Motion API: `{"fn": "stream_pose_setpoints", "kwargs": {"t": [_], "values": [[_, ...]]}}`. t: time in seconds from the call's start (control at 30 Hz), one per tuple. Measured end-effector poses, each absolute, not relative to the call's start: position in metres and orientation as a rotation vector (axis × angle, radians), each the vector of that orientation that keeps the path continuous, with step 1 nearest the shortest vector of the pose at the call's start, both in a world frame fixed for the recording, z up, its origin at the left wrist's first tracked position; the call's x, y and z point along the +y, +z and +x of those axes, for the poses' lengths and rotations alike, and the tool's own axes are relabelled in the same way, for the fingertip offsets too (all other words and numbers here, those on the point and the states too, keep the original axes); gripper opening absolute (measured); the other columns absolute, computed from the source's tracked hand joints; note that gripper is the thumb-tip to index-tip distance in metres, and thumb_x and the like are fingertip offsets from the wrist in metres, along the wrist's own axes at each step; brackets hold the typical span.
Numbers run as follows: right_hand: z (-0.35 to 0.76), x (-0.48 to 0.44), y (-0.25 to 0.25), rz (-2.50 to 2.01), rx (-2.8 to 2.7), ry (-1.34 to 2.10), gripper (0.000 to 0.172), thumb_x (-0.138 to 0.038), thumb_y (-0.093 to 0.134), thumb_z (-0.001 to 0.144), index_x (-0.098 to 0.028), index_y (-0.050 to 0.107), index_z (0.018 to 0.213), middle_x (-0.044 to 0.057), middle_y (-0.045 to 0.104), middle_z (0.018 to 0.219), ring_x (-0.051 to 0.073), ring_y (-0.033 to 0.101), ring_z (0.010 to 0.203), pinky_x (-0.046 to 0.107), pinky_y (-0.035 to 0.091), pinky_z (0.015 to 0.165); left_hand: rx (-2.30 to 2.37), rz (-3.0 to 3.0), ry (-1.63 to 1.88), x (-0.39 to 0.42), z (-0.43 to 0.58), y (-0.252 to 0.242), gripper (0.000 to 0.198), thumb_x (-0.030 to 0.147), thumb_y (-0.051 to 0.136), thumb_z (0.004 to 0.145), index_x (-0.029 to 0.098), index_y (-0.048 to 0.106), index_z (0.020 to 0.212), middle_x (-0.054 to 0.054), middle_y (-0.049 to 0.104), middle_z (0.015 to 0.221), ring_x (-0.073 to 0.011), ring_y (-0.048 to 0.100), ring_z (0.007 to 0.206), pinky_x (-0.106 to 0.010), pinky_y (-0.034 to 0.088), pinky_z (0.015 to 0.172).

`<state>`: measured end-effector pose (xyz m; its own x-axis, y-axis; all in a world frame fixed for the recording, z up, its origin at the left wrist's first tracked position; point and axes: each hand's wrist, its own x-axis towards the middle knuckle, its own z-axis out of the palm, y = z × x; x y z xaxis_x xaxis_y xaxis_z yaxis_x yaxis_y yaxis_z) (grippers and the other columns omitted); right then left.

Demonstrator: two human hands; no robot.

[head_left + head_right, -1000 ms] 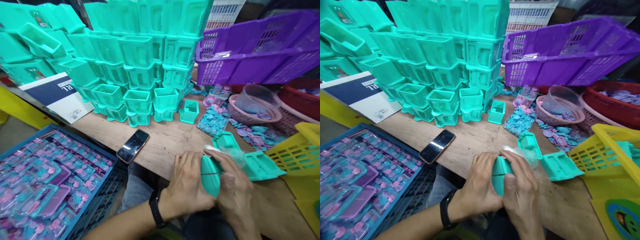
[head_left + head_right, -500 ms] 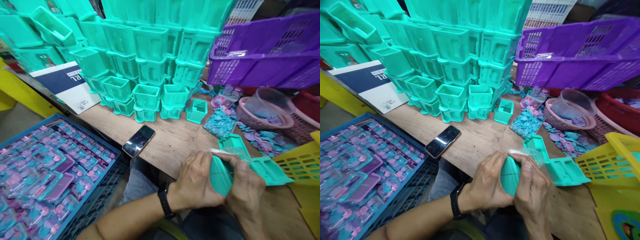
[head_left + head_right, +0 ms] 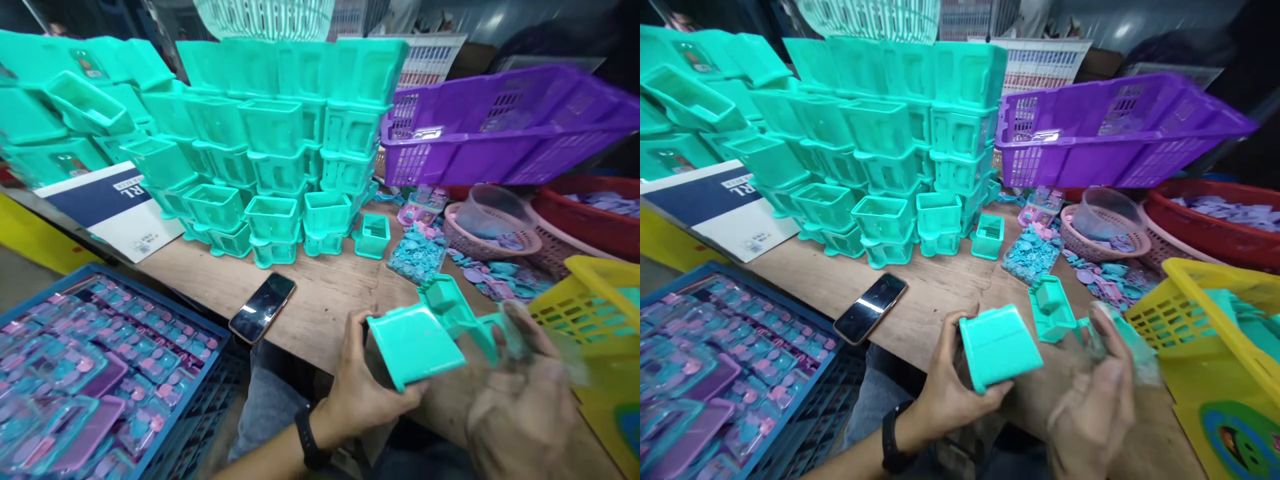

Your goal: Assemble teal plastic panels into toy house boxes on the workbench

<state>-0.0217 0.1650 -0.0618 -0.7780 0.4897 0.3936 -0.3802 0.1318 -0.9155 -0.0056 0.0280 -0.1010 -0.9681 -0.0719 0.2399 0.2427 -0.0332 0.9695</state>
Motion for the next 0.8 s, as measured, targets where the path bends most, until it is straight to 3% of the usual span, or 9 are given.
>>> {"fn": "stream_pose_setpoints", "kwargs": {"t": [0.13,0.23,0.33,0.43,0.53,0.67,0.73,0.8], "values": [[-0.030,0.153,-0.072,-0.412,-1.585,2.211,0.067,-0.078,0.049,0.092,-0.022,0.065,0.125,0.009,0.065,0.138,0.031,0.059,0.128,0.051,0.045,0.109,-1.821,-0.158,-2.396,0.029,-0.001,-0.111,0.090,0.036,0.090,0.060,0.029,0.029,0.127,-0.013,0.051,0.145,-0.0314,0.055,0.135,-0.053,0.045,0.116],[-0.028,0.144,-0.073,-0.431,-1.446,2.219,0.063,-0.077,0.057,0.088,-0.021,0.068,0.115,0.008,0.072,0.122,0.030,0.066,0.117,0.046,0.052,0.099,-1.794,-0.180,-2.416,0.032,0.005,-0.119,0.097,0.045,0.091,0.059,0.029,0.025,0.128,-0.016,0.045,0.150,-0.0362,0.048,0.142,-0.062,0.035,0.122],[-0.019,0.139,-0.071,-0.454,-1.431,2.364,0.071,-0.083,0.060,0.081,-0.021,0.070,0.114,0.011,0.074,0.120,0.033,0.068,0.114,0.048,0.054,0.097,-1.762,-0.251,-2.388,0.034,0.013,-0.124,0.101,0.051,0.091,0.061,0.029,0.022,0.131,-0.018,0.041,0.153,-0.0385,0.045,0.145,-0.063,0.035,0.122],[-0.010,0.142,-0.070,-0.389,-1.426,2.507,0.076,-0.085,0.051,0.085,-0.020,0.072,0.117,0.012,0.077,0.108,0.035,0.072,0.104,0.052,0.056,0.094,-1.781,-0.331,-2.350,0.027,0.017,-0.122,0.099,0.050,0.091,0.063,0.030,0.024,0.132,-0.017,0.044,0.150,-0.0376,0.049,0.142,-0.062,0.038,0.121],[-0.005,0.154,-0.073,-0.256,-1.516,2.433,0.078,-0.088,0.048,0.084,-0.019,0.078,0.106,0.012,0.078,0.093,0.035,0.074,0.090,0.051,0.059,0.085,-1.923,-0.490,-2.368,0.008,0.015,-0.110,0.094,0.045,0.090,0.065,0.029,0.031,0.137,-0.014,0.053,0.146,-0.0360,0.055,0.137,-0.059,0.044,0.118],[0.000,0.175,-0.081,0.079,-1.964,2.042,0.089,-0.097,0.049,0.076,-0.023,0.079,0.115,0.010,0.078,0.104,0.035,0.073,0.095,0.044,0.059,0.082,-2.281,-0.745,-1.888,-0.015,0.008,-0.092,0.090,0.036,0.092,0.064,0.026,0.047,0.141,-0.016,0.053,0.148,-0.0423,0.045,0.146,-0.064,0.039,0.120],[0.002,0.178,-0.082,0.187,-2.051,1.949,0.090,-0.097,0.046,0.078,-0.024,0.077,0.121,0.009,0.078,0.107,0.035,0.073,0.097,0.043,0.059,0.083,-2.290,-0.743,-1.732,-0.017,0.007,-0.090,0.091,0.034,0.092,0.063,0.027,0.047,0.142,-0.014,0.057,0.143,-0.0401,0.053,0.139,-0.062,0.044,0.118],[0.002,0.175,-0.078,0.159,-2.042,2.021,0.093,-0.099,0.044,0.077,-0.024,0.076,0.123,0.010,0.078,0.109,0.036,0.074,0.096,0.046,0.060,0.084,-2.258,-0.653,-1.802,-0.014,0.009,-0.096,0.089,0.035,0.091,0.064,0.028,0.045,0.140,-0.010,0.065,0.131,-0.0333,0.067,0.119,-0.052,0.057,0.104]]}}
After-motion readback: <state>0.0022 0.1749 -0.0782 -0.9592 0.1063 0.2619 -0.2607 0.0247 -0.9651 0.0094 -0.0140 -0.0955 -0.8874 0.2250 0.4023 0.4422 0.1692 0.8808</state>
